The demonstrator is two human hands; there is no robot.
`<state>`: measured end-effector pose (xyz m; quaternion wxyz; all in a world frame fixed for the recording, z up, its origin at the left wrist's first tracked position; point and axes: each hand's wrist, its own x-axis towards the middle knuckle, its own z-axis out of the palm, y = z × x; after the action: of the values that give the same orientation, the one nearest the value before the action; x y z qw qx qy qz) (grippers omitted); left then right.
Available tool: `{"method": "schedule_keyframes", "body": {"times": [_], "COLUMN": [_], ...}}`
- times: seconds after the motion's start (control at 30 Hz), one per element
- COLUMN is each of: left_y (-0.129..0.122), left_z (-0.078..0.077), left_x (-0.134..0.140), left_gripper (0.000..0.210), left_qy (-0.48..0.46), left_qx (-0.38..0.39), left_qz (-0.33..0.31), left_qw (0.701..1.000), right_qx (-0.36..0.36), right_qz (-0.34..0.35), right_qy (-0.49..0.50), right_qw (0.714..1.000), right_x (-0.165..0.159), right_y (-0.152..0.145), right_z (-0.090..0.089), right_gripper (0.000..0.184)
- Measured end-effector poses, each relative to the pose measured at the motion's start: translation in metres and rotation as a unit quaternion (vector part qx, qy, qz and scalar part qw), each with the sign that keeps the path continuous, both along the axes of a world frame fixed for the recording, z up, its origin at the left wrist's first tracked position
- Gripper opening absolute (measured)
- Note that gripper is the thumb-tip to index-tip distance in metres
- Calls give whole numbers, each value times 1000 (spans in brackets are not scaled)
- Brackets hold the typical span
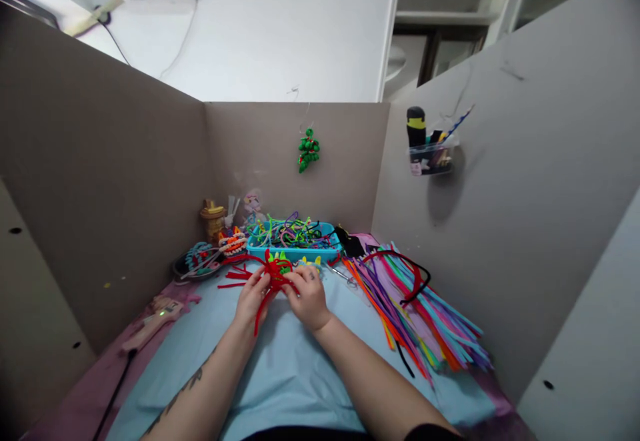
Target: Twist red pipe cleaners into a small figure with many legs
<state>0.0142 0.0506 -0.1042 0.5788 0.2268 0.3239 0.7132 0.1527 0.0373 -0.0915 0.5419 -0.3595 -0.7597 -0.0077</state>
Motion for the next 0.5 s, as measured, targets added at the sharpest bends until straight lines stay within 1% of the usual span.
{"method": "schedule_keyframes", "body": {"times": [0.1,0.2,0.27,0.37,0.5], "left_y": [0,2,3,2,-4], "left_z": [-3,-5,-6,-5,2], "left_x": [1,0,0,1,3], "left_gripper": [45,47,47,48,49], "left_qy": [30,64,79,91,102], "left_qx": [35,38,33,25,23], "left_qz": [-15,-3,2,-16,-11], "left_qw": [999,997,996,995,994], "right_qx": [-1,-17,-24,-34,-52], "right_qz": [-34,-50,-53,-47,-31], "right_qy": [-23,-25,-22,-21,-2], "right_qw": [999,998,998,998,998], "right_x": [-3,-8,-9,-6,-4], "right_y": [6,9,11,14,18], "right_z": [-2,-4,-6,-7,-8], "right_gripper": [16,13,13,14,12]}}
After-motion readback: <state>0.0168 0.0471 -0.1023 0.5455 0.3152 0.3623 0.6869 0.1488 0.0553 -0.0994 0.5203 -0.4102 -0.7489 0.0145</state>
